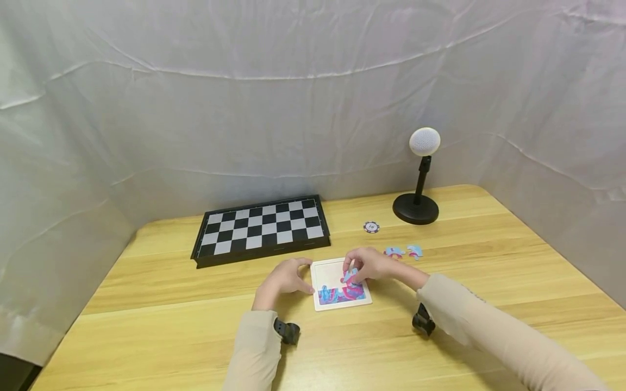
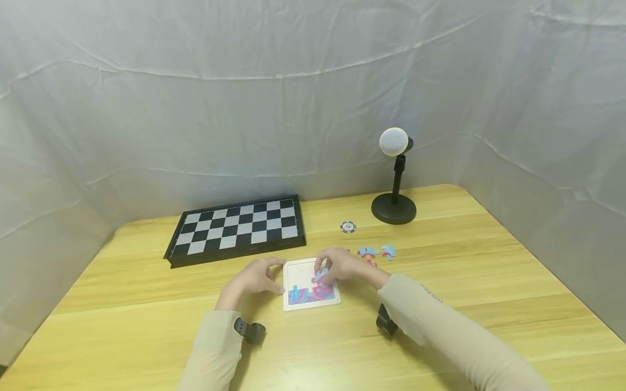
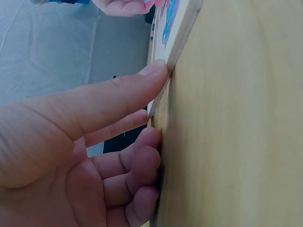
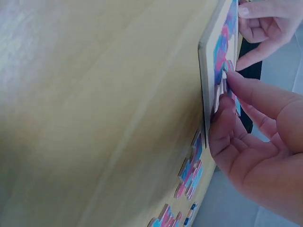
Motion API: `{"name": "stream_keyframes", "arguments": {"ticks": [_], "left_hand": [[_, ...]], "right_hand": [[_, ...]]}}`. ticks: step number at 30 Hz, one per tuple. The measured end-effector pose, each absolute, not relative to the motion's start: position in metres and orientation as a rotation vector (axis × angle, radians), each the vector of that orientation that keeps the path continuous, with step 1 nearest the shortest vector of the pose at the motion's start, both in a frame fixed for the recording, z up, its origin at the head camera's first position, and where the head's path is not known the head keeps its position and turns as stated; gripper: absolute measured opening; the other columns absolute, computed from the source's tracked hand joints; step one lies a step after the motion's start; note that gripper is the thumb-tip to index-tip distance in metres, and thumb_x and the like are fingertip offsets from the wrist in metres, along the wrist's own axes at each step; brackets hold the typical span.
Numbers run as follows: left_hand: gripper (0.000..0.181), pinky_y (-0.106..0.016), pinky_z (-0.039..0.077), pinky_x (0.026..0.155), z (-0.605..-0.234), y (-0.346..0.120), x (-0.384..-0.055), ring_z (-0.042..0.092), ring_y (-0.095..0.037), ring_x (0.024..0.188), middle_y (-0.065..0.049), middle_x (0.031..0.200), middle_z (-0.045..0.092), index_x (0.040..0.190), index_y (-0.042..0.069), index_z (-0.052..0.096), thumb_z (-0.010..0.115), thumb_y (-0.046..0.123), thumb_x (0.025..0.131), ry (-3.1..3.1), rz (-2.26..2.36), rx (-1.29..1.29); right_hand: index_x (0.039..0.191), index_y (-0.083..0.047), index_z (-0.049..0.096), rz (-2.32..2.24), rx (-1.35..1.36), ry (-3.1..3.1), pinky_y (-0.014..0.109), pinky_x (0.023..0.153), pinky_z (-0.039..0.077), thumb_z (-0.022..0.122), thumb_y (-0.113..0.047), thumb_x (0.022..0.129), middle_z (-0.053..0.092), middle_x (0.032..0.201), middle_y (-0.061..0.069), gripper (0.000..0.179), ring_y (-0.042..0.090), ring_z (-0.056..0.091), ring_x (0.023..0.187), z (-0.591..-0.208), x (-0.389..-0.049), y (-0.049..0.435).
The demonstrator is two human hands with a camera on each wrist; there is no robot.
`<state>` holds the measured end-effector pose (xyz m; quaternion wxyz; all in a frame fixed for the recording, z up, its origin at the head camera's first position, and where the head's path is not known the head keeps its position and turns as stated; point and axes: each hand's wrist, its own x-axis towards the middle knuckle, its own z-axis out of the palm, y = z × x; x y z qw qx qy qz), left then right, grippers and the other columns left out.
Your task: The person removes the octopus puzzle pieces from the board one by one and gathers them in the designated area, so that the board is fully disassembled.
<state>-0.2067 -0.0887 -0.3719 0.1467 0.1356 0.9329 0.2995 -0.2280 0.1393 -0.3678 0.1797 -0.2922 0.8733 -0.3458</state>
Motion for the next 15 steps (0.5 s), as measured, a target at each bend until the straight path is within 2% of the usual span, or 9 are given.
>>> {"name": "stream_keyframes", "arguments": {"ticks": [3, 5, 10, 15], "left_hand": [[0.068, -0.042, 0.037, 0.088, -0.372, -0.089, -0.206, 0.046, -0.017, 0.067, -0.007, 0.086, 0.055, 0.126, 0.005, 0.049, 0.078, 0.012, 0.065, 2.689, 0.858, 0.387], [0.069, -0.043, 0.036, 0.089, -0.373, -0.089, -0.206, 0.046, -0.017, 0.068, -0.008, 0.089, 0.055, 0.126, 0.005, 0.049, 0.078, 0.012, 0.065, 2.688, 0.86, 0.381], [0.069, -0.041, 0.038, 0.086, -0.372, -0.089, -0.206, 0.044, -0.015, 0.056, -0.003, 0.068, 0.05, 0.127, 0.005, 0.048, 0.078, 0.012, 0.065, 2.679, 0.864, 0.378], [0.068, -0.035, 0.041, 0.075, -0.372, -0.088, -0.206, 0.044, -0.013, 0.053, -0.001, 0.061, 0.048, 0.128, 0.005, 0.047, 0.077, 0.012, 0.067, 2.672, 0.868, 0.373]], "right_hand": [[0.086, 0.002, 0.062, -1.053, -0.813, 2.424, 0.019, 0.043, 0.036, 0.06, 0.007, 0.078, 0.052, 0.058, 0.002, 0.01, 0.01, 0.042, 0.044, -0.367, -0.229, 0.142], [0.087, 0.003, 0.063, -1.088, -0.797, 2.402, 0.02, 0.042, 0.036, 0.058, 0.006, 0.081, 0.053, 0.057, 0.004, 0.009, 0.011, 0.042, 0.043, -0.366, -0.229, 0.144], [0.09, 0.005, 0.063, -1.151, -0.774, 2.379, 0.022, 0.044, 0.036, 0.056, 0.004, 0.083, 0.053, 0.056, 0.007, 0.009, 0.012, 0.041, 0.045, -0.363, -0.231, 0.148], [0.092, 0.004, 0.063, -1.197, -0.742, 2.36, 0.023, 0.045, 0.035, 0.056, 0.002, 0.084, 0.054, 0.059, 0.009, 0.011, 0.015, 0.043, 0.047, -0.361, -0.232, 0.153]]}}
